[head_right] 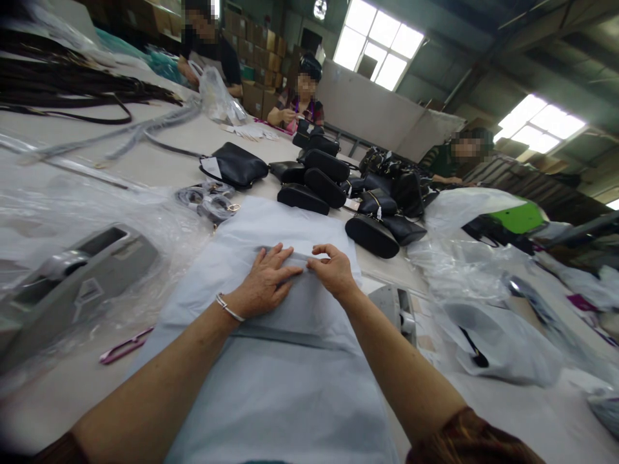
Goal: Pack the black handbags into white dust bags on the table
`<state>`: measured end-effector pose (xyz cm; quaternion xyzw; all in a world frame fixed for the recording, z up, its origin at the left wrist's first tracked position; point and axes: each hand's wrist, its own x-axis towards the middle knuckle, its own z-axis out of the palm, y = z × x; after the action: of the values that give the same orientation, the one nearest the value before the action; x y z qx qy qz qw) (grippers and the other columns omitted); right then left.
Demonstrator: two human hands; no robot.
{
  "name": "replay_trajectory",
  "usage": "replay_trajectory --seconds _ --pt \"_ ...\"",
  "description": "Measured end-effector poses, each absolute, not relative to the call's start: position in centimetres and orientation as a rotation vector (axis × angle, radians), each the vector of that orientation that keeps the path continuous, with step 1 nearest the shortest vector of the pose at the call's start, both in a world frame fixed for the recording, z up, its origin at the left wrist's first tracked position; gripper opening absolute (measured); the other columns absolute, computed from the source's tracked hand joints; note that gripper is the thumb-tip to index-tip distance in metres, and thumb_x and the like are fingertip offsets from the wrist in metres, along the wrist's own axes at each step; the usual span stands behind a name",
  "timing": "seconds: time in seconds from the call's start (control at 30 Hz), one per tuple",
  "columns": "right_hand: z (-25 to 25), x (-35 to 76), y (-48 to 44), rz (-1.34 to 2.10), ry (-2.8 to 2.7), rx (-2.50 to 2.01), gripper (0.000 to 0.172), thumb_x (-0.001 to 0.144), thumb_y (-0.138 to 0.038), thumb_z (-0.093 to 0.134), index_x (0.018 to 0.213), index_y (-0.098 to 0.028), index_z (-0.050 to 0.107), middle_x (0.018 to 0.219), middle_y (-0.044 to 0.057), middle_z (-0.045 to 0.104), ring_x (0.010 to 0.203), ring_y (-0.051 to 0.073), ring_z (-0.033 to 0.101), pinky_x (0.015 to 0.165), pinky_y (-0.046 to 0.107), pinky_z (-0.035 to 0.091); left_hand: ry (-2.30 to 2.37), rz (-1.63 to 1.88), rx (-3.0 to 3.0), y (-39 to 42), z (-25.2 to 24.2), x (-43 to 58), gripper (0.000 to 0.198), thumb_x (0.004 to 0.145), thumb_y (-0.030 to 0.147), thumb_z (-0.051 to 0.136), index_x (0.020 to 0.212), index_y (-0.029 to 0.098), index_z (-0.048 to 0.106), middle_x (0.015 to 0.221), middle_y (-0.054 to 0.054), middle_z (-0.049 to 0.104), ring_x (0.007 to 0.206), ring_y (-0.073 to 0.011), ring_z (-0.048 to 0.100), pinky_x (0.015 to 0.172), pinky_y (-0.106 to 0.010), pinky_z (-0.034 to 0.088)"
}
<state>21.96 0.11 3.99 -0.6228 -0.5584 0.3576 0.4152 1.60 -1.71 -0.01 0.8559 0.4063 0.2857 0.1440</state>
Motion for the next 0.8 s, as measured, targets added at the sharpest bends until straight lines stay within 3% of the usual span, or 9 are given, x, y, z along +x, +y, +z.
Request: replay_trajectory --seconds 0.07,0.13,0.47,0.63,0.8 --pt "3.6 21.8 0.3 0.828 -1.447 -1.547 0.031 0.064 -0.036 0.073 0.088 -0.021 0.063 0.116 0.008 0.073 0.063 0.013 0.067 0.058 0.027 0.050 1.177 0.817 2.487 -1.8 0.0 1.6 0.045 0.090 0.022 0.060 0.134 0.030 0.066 0.162 -0.011 0.039 0.153 -0.0383 0.024 0.121 -0.068 0.016" --pt "3.4 21.8 0.5 0.744 -1.509 -1.533 0.028 0.065 -0.035 0.072 0.088 -0.020 0.064 0.125 0.010 0.069 0.061 0.011 0.065 0.062 0.029 0.053 1.175 0.808 2.506 -1.8 0.0 1.7 0.046 0.090 0.022 0.060 0.135 0.031 0.065 0.162 -0.011 0.038 0.153 -0.0386 0.024 0.120 -0.068 0.017" --pt "2.8 21.9 0.6 0.554 -1.648 -1.477 0.020 0.069 -0.028 0.068 0.086 -0.019 0.067 0.120 0.011 0.069 0.059 0.010 0.060 0.065 0.032 0.057 1.223 0.794 2.520 -2.1 0.1 2.0 0.041 0.089 0.018 0.054 0.129 0.020 0.061 0.163 -0.015 0.036 0.155 -0.0344 0.022 0.123 -0.065 0.015" --pt "2.8 21.9 0.6 0.533 -1.697 -1.461 0.016 0.073 -0.028 0.066 0.086 -0.019 0.067 0.120 0.010 0.069 0.060 0.011 0.061 0.066 0.032 0.056 1.222 0.774 2.570 -2.2 -0.1 2.1 0.057 0.090 0.019 0.055 0.146 0.031 0.052 0.165 -0.013 0.033 0.154 -0.0371 0.021 0.120 -0.069 0.014" --pt "2.7 21.9 0.5 0.503 -1.731 -1.492 0.015 0.074 -0.025 0.066 0.088 -0.020 0.067 0.124 0.010 0.067 0.065 0.012 0.063 0.071 0.031 0.056 1.215 0.743 2.590 -2.2 -0.1 2.1 0.057 0.091 0.023 0.056 0.146 0.034 0.053 0.165 -0.012 0.033 0.154 -0.0403 0.020 0.120 -0.070 0.014"
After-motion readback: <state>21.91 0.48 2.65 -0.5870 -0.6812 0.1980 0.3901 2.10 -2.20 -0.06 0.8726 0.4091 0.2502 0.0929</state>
